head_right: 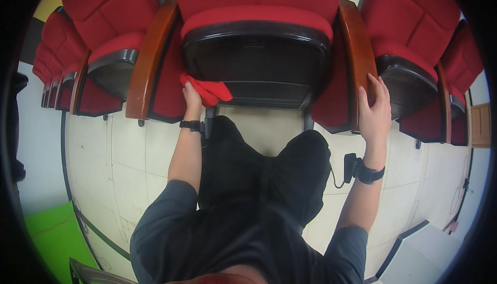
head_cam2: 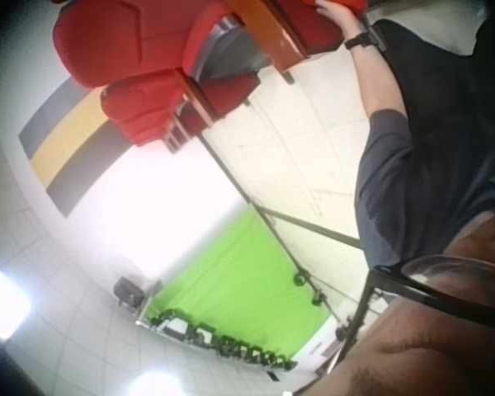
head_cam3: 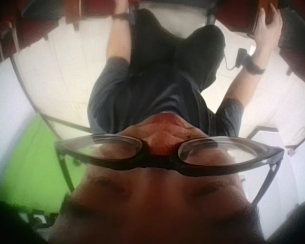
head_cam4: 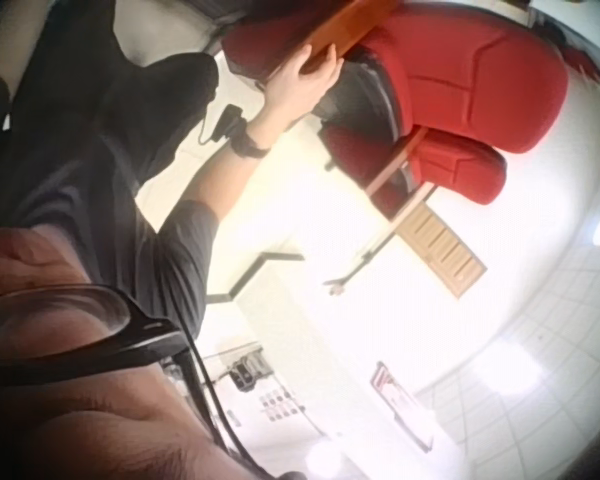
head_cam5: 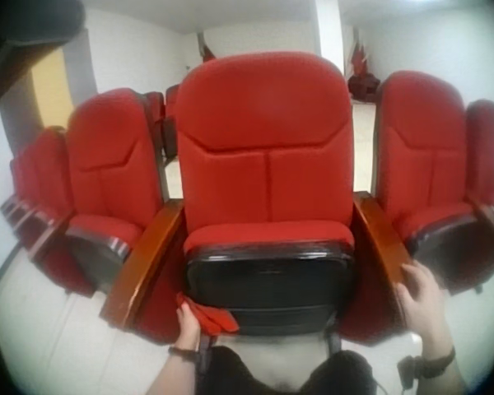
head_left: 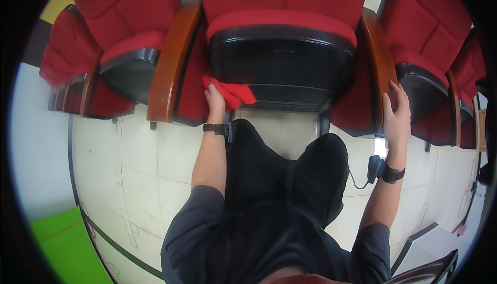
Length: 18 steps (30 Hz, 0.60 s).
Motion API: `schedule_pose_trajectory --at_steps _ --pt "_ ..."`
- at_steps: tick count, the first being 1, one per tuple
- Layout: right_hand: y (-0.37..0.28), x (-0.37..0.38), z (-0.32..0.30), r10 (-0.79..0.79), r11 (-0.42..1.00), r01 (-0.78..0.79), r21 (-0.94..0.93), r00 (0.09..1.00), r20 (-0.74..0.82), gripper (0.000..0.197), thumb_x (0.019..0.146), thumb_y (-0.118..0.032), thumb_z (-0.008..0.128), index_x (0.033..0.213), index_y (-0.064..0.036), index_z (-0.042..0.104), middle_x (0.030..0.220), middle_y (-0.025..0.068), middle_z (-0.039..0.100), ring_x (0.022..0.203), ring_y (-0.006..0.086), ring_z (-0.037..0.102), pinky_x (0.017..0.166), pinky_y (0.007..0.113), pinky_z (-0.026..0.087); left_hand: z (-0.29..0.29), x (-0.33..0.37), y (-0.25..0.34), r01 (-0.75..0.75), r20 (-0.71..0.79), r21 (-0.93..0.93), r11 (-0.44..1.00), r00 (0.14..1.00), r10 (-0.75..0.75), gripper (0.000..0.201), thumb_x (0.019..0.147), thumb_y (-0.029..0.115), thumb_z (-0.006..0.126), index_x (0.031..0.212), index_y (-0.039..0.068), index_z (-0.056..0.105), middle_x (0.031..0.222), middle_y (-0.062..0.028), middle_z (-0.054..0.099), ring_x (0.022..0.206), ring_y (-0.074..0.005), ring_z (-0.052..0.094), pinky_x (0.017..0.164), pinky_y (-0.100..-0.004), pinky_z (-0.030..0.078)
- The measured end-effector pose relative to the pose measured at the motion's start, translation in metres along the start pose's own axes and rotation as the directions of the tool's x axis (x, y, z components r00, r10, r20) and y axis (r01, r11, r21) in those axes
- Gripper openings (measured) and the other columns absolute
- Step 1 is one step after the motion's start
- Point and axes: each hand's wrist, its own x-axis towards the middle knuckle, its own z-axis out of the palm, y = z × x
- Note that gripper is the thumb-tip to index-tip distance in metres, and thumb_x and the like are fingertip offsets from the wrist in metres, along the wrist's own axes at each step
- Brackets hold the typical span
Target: The person wipes the armrests, seat, and backrest of a red theater-style chair using a red cloth. They move methodically from one chair to the next, cleaning multiple chairs in a row.
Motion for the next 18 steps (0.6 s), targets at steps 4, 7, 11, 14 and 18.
schedule_pose_trajectory --at_steps 4,7,11,14,18 --pt "-0.002 -0.001 0.001 0.010 1.000 -0.010 -0.021 1.000 -0.006 0.046 0.101 -0.038 0.059 0.142 -0.0178 0.060 0.155 0.0124 0.050 0.139 0.0325 0.052 0.112 0.041 0.044 0.013 -0.015 0.026 0.101 -0.020 -0.072 0.992 0.995 -0.103 0.066 0.103 0.045 0.045 0.138 -0.012 0.052 0.143 -0.0291 0.055 0.131 -0.0394 0.055 0.107 -0.0424 0.044" --pt "-0.005 -0.002 0.000 0.041 0.998 -0.040 -0.054 0.999 0.009 0.048 0.100 -0.042 0.057 0.143 -0.0196 0.060 0.157 0.0111 0.048 0.139 0.0320 0.052 0.112 0.042 0.045 0.022 -0.036 0.078 -0.198 0.048 0.131 0.971 0.980 0.193 0.058 0.103 0.041 0.049 0.131 -0.008 0.060 0.139 -0.0282 0.058 0.127 -0.0439 0.056 0.106 -0.0439 0.045" --pt "-0.007 -0.004 -0.004 0.068 0.995 -0.067 -0.069 0.998 0.014 0.049 0.100 -0.045 0.055 0.143 -0.0221 0.060 0.159 0.0088 0.047 0.137 0.0328 0.054 0.109 0.043 0.047 0.057 -0.066 0.158 -0.705 0.145 0.321 0.633 0.697 0.702 0.043 0.099 0.034 0.058 0.118 -0.003 0.069 0.128 -0.0259 0.064 0.120 -0.0469 0.056 0.103 -0.0471 0.046" --pt "-0.008 -0.006 -0.006 0.046 0.997 -0.046 -0.063 0.999 -0.003 0.049 0.100 -0.045 0.055 0.143 -0.0215 0.060 0.158 0.0083 0.048 0.135 0.0332 0.056 0.107 0.043 0.048 0.105 -0.090 0.206 -0.795 0.479 0.603 0.059 0.420 0.770 0.036 0.091 0.031 0.066 0.109 0.001 0.073 0.121 -0.0205 0.068 0.114 -0.0398 0.061 0.097 -0.0488 0.049" --pt "-0.006 -0.006 -0.008 0.051 0.997 -0.051 -0.060 0.999 -0.003 0.050 0.100 -0.046 0.055 0.143 -0.0209 0.060 0.158 0.0091 0.048 0.134 0.0328 0.057 0.106 0.043 0.049 0.178 -0.156 0.209 -0.859 0.691 0.503 -0.091 0.337 0.639 0.037 0.085 0.033 0.070 0.108 0.004 0.075 0.123 -0.0156 0.068 0.117 -0.0336 0.061 0.096 -0.0473 0.049"
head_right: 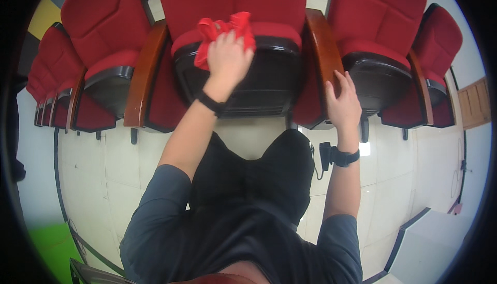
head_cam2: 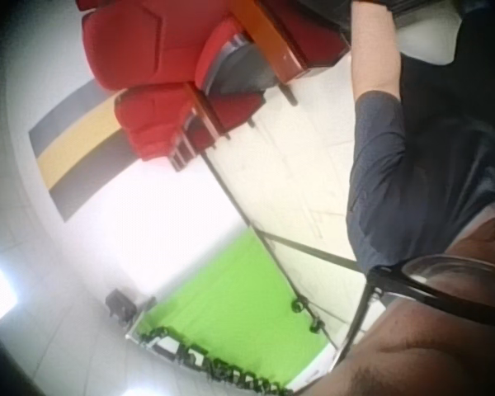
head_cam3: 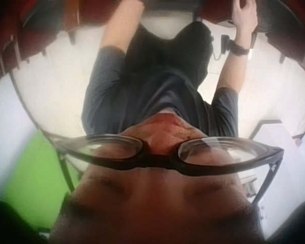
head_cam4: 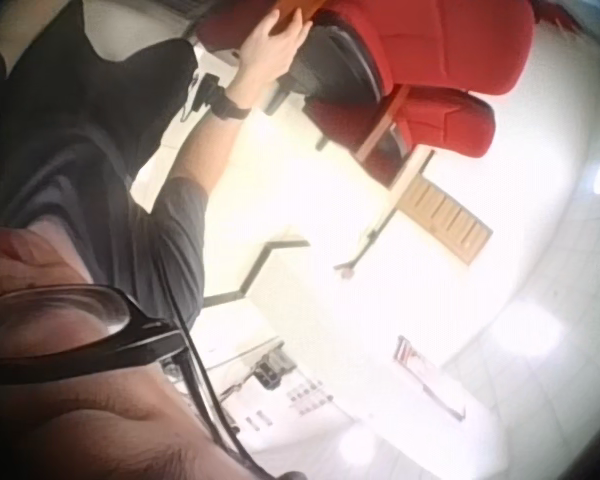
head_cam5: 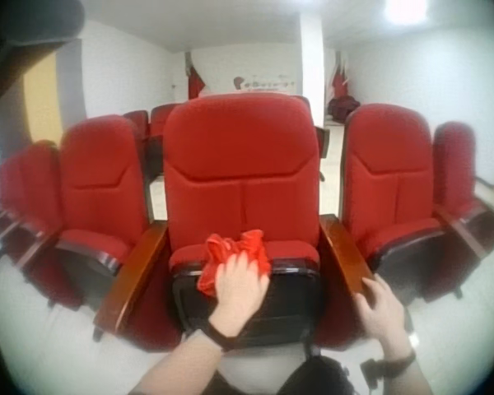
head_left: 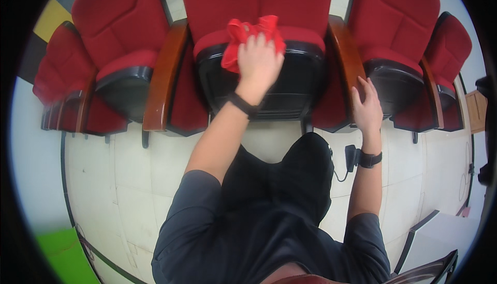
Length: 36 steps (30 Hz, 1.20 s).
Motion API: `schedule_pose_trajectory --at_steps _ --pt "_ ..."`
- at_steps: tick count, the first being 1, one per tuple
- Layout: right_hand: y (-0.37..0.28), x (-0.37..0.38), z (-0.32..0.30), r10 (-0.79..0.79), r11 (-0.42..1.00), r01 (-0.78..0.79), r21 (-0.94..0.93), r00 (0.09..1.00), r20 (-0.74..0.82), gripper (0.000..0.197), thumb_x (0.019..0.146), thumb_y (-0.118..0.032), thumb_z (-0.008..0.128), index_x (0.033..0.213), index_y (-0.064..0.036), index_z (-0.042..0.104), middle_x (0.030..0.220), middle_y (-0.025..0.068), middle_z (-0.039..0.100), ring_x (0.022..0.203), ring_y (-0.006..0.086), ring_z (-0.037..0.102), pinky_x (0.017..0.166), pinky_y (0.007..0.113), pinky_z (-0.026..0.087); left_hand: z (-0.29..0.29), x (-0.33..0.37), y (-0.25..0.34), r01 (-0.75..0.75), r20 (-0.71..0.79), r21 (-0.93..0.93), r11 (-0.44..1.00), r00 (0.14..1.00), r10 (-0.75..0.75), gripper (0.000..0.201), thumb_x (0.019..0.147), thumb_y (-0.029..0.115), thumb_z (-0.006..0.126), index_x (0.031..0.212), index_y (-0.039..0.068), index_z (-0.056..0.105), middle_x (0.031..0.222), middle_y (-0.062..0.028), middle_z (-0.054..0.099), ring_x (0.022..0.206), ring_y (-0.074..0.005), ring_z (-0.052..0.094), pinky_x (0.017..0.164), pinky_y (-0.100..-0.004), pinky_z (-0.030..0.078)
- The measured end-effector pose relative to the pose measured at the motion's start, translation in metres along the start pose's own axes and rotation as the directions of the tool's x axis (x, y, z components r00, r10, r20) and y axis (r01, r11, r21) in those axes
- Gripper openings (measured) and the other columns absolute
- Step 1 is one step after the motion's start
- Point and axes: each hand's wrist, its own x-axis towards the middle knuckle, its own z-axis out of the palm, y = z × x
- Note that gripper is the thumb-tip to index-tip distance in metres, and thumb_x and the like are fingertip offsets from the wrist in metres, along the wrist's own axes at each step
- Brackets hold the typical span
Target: The person wipes the armrests, seat, and backrest of a red theater-style chair using a red cloth. They move methodically from one chair to the next, cleaning multiple chairs in a row.
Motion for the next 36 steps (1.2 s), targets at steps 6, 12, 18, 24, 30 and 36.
schedule_pose_trajectory --at_steps 6,12,18,24,30,36 --pt "-0.001 -0.001 0.000 0.012 1.000 -0.012 0.003 1.000 -0.011 0.049 0.100 -0.047 0.056 0.141 -0.0212 0.061 0.156 0.0093 0.050 0.131 0.0334 0.059 0.106 0.043 0.050 0.034 0.010 0.092 -0.248 0.006 0.083 0.965 0.969 0.248 0.040 0.088 0.032 0.066 0.120 0.008 0.073 0.135 -0.0121 0.063 0.128 -0.0313 0.054 0.104 -0.0524 0.044" --pt "-0.004 -0.002 -0.005 0.027 0.998 -0.028 0.056 0.999 0.021 0.047 0.102 -0.042 0.055 0.142 -0.0181 0.061 0.156 0.0116 0.051 0.138 0.0321 0.054 0.111 0.040 0.045 0.071 -0.046 0.146 -0.856 0.602 0.384 0.346 0.516 0.610 0.050 0.099 0.033 0.053 0.142 0.009 0.062 0.152 -0.0117 0.053 0.145 -0.0352 0.040 0.118 -0.0611 0.029" --pt "-0.001 -0.001 -0.001 -0.003 1.000 0.002 0.020 1.000 0.025 0.047 0.101 -0.043 0.055 0.143 -0.0209 0.061 0.155 0.0115 0.051 0.136 0.0330 0.055 0.110 0.042 0.046 0.097 -0.070 0.154 -0.925 0.730 0.310 0.220 0.379 0.569 0.057 0.099 0.037 0.052 0.151 0.013 0.052 0.160 -0.0105 0.045 0.150 -0.0362 0.035 0.121 -0.0624 0.024" --pt "0.003 -0.002 0.001 0.005 1.000 -0.005 0.011 1.000 0.018 0.049 0.100 -0.046 0.056 0.143 -0.0231 0.060 0.156 0.0098 0.050 0.134 0.0334 0.057 0.107 0.044 0.049 0.090 -0.043 0.139 -0.871 0.577 0.243 0.426 0.483 0.658 0.040 0.097 0.031 0.055 0.130 0.015 0.072 0.144 -0.0070 0.060 0.140 -0.0323 0.045 0.119 -0.0560 0.029" --pt "-0.001 -0.002 -0.002 0.009 0.998 -0.011 0.057 1.000 0.026 0.046 0.102 -0.041 0.056 0.143 -0.0212 0.061 0.155 0.0112 0.052 0.139 0.0319 0.053 0.113 0.040 0.043 0.041 0.011 0.080 -0.456 0.019 0.013 0.890 0.890 0.456 0.022 0.082 0.022 0.070 0.101 0.016 0.078 0.108 -0.0046 0.066 0.113 -0.0272 0.059 0.097 -0.0462 0.047" --pt "-0.001 -0.001 -0.001 0.012 0.998 -0.015 0.068 0.999 0.031 0.046 0.103 -0.040 0.055 0.142 -0.0179 0.062 0.153 0.0135 0.053 0.141 0.0325 0.051 0.116 0.040 0.041 0.002 -0.006 -0.027 -0.145 -0.088 -0.175 0.974 0.987 0.131 0.041 0.076 0.028 0.079 0.116 0.015 0.074 0.115 -0.0100 0.066 0.117 -0.0298 0.059 0.095 -0.0447 0.049"
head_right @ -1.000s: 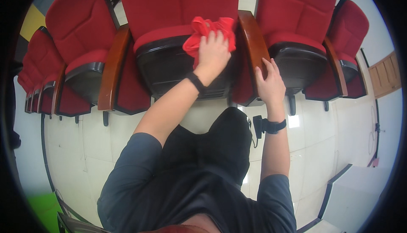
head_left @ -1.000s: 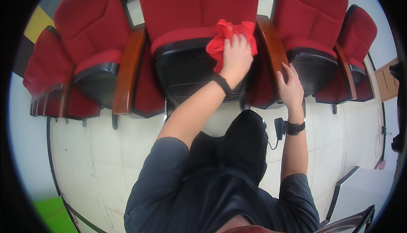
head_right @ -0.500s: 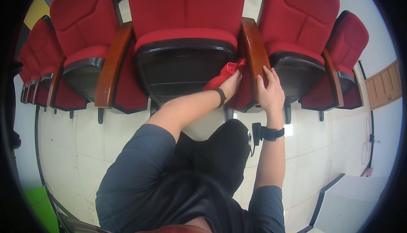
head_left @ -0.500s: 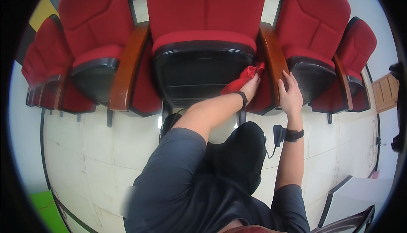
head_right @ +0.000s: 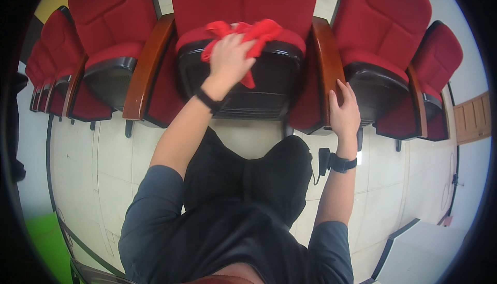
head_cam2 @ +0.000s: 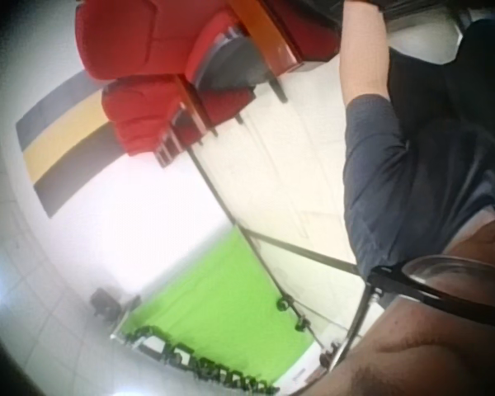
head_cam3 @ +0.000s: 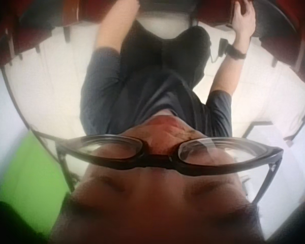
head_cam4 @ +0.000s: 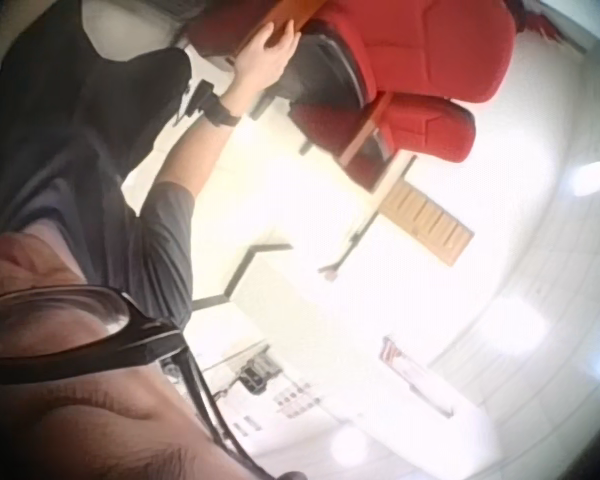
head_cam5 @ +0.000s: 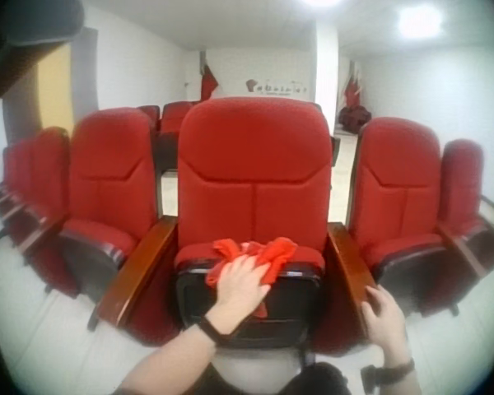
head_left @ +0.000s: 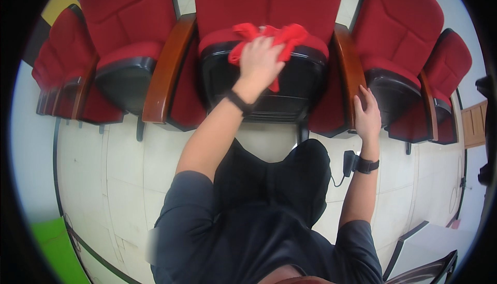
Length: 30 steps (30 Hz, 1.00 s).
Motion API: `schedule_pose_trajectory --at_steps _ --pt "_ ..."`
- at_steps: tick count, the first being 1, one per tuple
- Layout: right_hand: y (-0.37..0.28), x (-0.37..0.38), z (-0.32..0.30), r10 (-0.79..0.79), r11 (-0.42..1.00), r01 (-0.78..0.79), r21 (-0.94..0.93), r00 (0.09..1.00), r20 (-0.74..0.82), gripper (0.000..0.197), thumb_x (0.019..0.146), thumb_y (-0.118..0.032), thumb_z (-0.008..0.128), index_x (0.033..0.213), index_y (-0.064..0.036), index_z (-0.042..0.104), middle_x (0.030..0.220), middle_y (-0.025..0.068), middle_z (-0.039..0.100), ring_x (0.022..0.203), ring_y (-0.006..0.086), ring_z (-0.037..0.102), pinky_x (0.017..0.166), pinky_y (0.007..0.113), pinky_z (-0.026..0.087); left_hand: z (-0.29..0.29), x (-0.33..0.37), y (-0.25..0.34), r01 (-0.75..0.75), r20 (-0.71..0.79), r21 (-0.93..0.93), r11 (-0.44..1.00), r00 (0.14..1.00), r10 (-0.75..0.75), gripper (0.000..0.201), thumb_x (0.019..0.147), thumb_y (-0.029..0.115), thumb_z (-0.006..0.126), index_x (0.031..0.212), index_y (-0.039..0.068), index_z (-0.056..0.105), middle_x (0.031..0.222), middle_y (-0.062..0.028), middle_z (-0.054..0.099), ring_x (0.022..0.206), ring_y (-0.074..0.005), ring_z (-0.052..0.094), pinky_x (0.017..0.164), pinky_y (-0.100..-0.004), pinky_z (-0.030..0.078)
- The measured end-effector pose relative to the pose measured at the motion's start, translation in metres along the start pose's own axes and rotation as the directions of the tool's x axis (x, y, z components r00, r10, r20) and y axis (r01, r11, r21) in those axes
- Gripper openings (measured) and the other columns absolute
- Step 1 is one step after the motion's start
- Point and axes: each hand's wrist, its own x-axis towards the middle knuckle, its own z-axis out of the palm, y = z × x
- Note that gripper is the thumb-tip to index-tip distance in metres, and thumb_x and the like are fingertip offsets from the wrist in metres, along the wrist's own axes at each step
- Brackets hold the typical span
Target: The person wipes the armrests, seat, and backrest of a red theater-style chair using a red cloth. They move methodically from one chair to the next, cleaning multiple chairs in a row.
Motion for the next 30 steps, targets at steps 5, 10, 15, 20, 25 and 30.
schedule_pose_trajectory --at_steps 5,10,15,20,25,30 --pt "0.005 0.004 0.004 -0.032 0.999 0.032 -0.007 0.999 -0.015 0.045 0.104 -0.039 0.054 0.142 -0.0161 0.063 0.153 0.0153 0.053 0.141 0.0336 0.051 0.117 0.043 0.040 -0.024 -0.062 -0.101 0.281 -0.272 0.093 0.955 0.930 -0.248 0.034 0.084 0.018 0.068 0.115 0.004 0.072 0.113 -0.0183 0.067 0.110 -0.0394 0.061 0.094 -0.0473 0.051" --pt "0.005 0.003 0.005 -0.011 0.998 0.009 -0.055 1.000 -0.027 0.048 0.102 -0.042 0.055 0.143 -0.0192 0.061 0.155 0.0121 0.052 0.139 0.0327 0.052 0.113 0.041 0.043 0.014 -0.157 -0.150 0.537 -0.036 -0.648 0.540 0.687 -0.726 0.027 0.101 0.016 0.056 0.119 -0.004 0.063 0.112 -0.0186 0.068 0.105 -0.0320 0.067 0.091 -0.0409 0.052" --pt "0.005 0.000 0.004 -0.021 0.998 0.020 -0.065 1.000 -0.015 0.050 0.103 -0.046 0.052 0.146 -0.0217 0.059 0.157 0.0112 0.050 0.140 0.0325 0.052 0.112 0.042 0.044 0.062 -0.215 -0.150 0.655 0.052 -0.672 0.344 0.506 -0.861 0.035 0.104 0.023 0.049 0.117 -0.006 0.063 0.111 -0.0203 0.070 0.105 -0.0338 0.066 0.093 -0.0426 0.050" --pt "0.008 0.000 0.005 -0.032 0.995 0.030 -0.096 0.999 -0.024 0.050 0.104 -0.046 0.050 0.146 -0.0213 0.059 0.157 0.0114 0.050 0.138 0.0353 0.053 0.112 0.043 0.044 0.089 -0.261 -0.131 0.774 0.136 -0.602 0.199 0.344 -0.929 0.035 0.099 0.023 0.049 0.113 -0.006 0.064 0.109 -0.0221 0.071 0.103 -0.0363 0.067 0.092 -0.0451 0.050" --pt "0.014 0.002 0.008 -0.046 0.998 0.044 -0.043 0.998 -0.046 0.048 0.104 -0.044 0.053 0.144 -0.0203 0.062 0.154 0.0113 0.053 0.136 0.0323 0.056 0.111 0.043 0.045 0.116 -0.274 -0.113 0.792 -0.078 -0.507 0.341 0.352 -0.933 0.035 0.095 0.017 0.054 0.122 -0.005 0.060 0.125 -0.0265 0.063 0.115 -0.0450 0.059 0.100 -0.0479 0.046" --pt "0.021 0.004 0.010 -0.071 0.997 0.073 0.017 0.995 -0.066 0.047 0.104 -0.043 0.054 0.143 -0.0178 0.063 0.151 0.0125 0.056 0.136 0.0325 0.057 0.112 0.042 0.045 0.126 -0.280 -0.077 0.784 -0.159 -0.478 0.395 0.364 -0.917 0.046 0.095 0.016 0.056 0.136 -0.006 0.054 0.138 -0.0319 0.052 0.126 -0.0494 0.051 0.112 -0.0483 0.038"
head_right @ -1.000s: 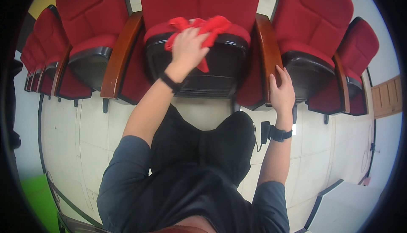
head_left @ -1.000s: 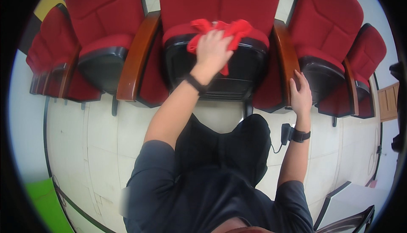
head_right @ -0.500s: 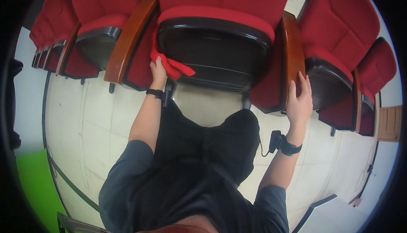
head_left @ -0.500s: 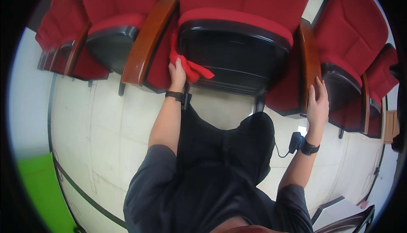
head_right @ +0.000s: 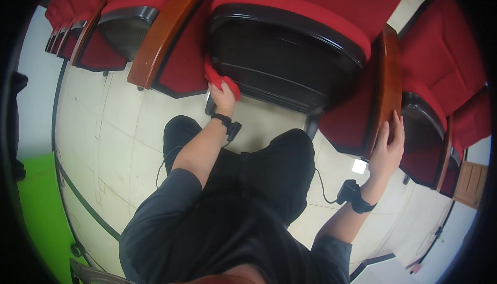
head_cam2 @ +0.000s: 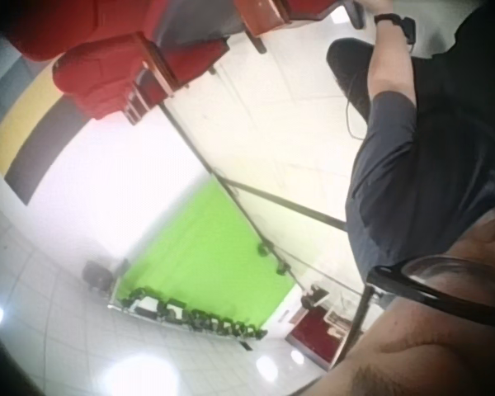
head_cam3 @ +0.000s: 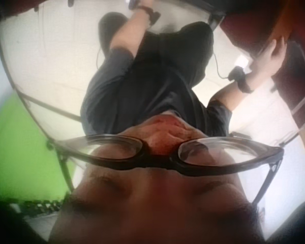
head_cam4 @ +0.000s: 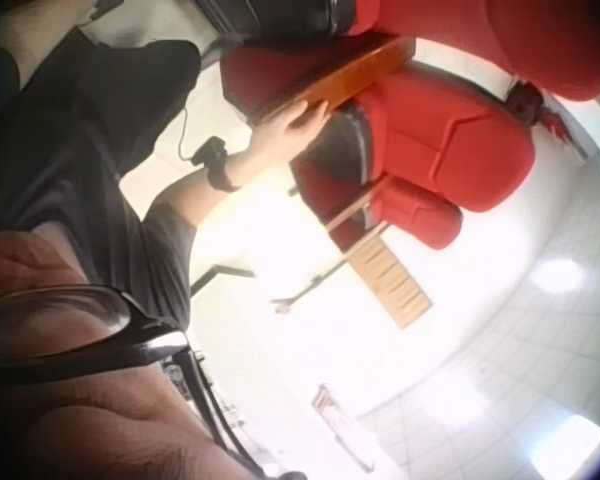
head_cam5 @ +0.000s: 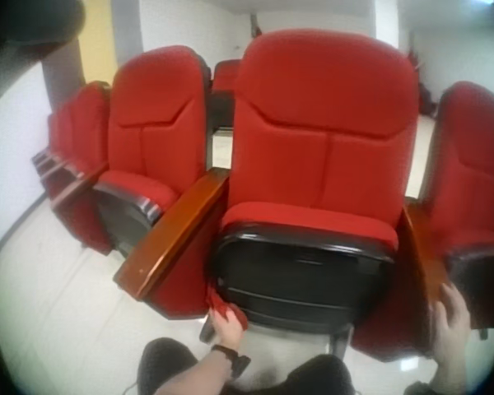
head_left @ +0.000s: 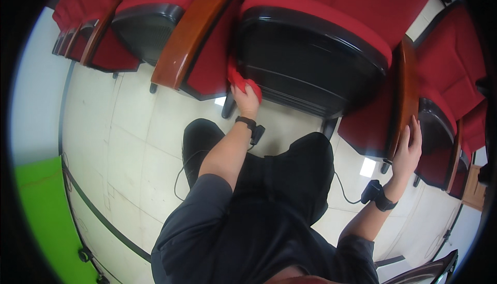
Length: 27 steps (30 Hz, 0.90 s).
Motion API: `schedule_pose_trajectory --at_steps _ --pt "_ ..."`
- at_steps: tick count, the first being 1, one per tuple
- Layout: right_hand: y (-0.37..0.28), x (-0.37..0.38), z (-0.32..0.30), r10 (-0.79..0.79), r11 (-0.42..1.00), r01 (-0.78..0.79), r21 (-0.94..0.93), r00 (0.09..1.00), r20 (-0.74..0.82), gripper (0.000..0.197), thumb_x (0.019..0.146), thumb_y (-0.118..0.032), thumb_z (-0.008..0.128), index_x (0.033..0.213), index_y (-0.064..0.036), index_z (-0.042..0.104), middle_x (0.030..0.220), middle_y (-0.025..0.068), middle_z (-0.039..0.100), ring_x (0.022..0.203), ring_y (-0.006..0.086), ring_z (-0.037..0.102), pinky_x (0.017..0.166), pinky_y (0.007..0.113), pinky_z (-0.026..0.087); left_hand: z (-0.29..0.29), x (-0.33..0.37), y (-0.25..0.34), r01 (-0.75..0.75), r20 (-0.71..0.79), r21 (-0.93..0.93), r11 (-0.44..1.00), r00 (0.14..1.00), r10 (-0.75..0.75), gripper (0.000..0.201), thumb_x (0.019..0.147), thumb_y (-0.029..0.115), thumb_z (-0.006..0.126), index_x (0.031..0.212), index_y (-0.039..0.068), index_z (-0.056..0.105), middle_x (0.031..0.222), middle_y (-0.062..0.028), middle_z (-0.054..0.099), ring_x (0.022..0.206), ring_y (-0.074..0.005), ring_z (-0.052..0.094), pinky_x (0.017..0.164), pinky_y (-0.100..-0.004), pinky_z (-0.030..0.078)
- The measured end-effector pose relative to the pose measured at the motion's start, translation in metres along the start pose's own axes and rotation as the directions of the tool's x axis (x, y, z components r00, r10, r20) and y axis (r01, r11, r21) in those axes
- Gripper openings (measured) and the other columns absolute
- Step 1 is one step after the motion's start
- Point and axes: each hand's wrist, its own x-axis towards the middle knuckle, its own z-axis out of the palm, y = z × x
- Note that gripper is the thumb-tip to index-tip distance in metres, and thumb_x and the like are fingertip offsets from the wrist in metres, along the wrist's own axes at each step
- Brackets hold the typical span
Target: The person wipes the armrests, seat, and backrest of a red theater-style chair using a red cloth. They move methodically from one chair to the next, cleaning multiple chairs in a row.
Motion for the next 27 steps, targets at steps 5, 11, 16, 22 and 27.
schedule_pose_trajectory --at_steps 5,11,16,22,27 --pt "0.009 0.002 -0.002 -0.089 0.992 0.088 0.096 0.996 0.010 0.045 0.107 -0.033 0.053 0.142 -0.0052 0.061 0.147 0.0190 0.058 0.138 0.0315 0.055 0.115 0.038 0.040 0.026 -0.059 0.054 -0.055 0.211 -0.096 0.994 0.975 0.074 0.045 0.096 0.016 0.058 0.135 -0.007 0.053 0.131 -0.0319 0.058 0.125 -0.0479 0.053 0.114 -0.0478 0.037" --pt "0.018 0.004 -0.001 -0.073 0.989 0.067 0.132 0.996 0.041 0.045 0.109 -0.032 0.051 0.144 -0.0045 0.059 0.150 0.0175 0.057 0.141 0.0283 0.052 0.118 0.037 0.035 0.074 -0.071 0.083 0.060 -0.040 -0.099 0.993 0.997 -0.064 0.045 0.100 0.010 0.049 0.140 -0.009 0.046 0.145 -0.0361 0.045 0.136 -0.0538 0.039 0.121 -0.0523 0.025" --pt "0.019 0.006 -0.001 -0.067 0.987 0.059 0.149 0.997 0.048 0.046 0.109 -0.032 0.051 0.144 -0.0035 0.059 0.149 0.0166 0.057 0.140 0.0278 0.052 0.118 0.037 0.035 0.071 -0.056 0.005 0.288 -0.035 -0.063 0.956 0.956 -0.290 0.053 0.102 0.017 0.045 0.148 -0.008 0.037 0.151 -0.0370 0.036 0.141 -0.0529 0.034 0.121 -0.0524 0.025" --pt "0.018 0.005 -0.002 -0.049 0.980 0.036 0.198 0.997 0.062 0.047 0.109 -0.033 0.050 0.144 -0.0025 0.058 0.147 0.0154 0.059 0.139 0.0272 0.053 0.118 0.037 0.035 0.070 -0.045 -0.042 0.459 -0.074 -0.358 0.813 0.854 -0.514 0.049 0.104 0.018 0.041 0.145 -0.007 0.040 0.145 -0.0280 0.048 0.132 -0.0415 0.049 0.112 -0.0468 0.038" --pt "0.016 0.005 -0.002 -0.056 0.987 0.049 0.151 0.998 0.040 0.047 0.109 -0.033 0.051 0.144 -0.0029 0.059 0.147 0.0155 0.060 0.139 0.0283 0.052 0.118 0.038 0.036 0.050 -0.021 0.002 0.622 0.081 -0.699 0.352 0.558 -0.826 0.042 0.107 0.023 0.038 0.135 -0.004 0.051 0.131 -0.0195 0.061 0.118 -0.0305 0.060 0.103 -0.0409 0.047"
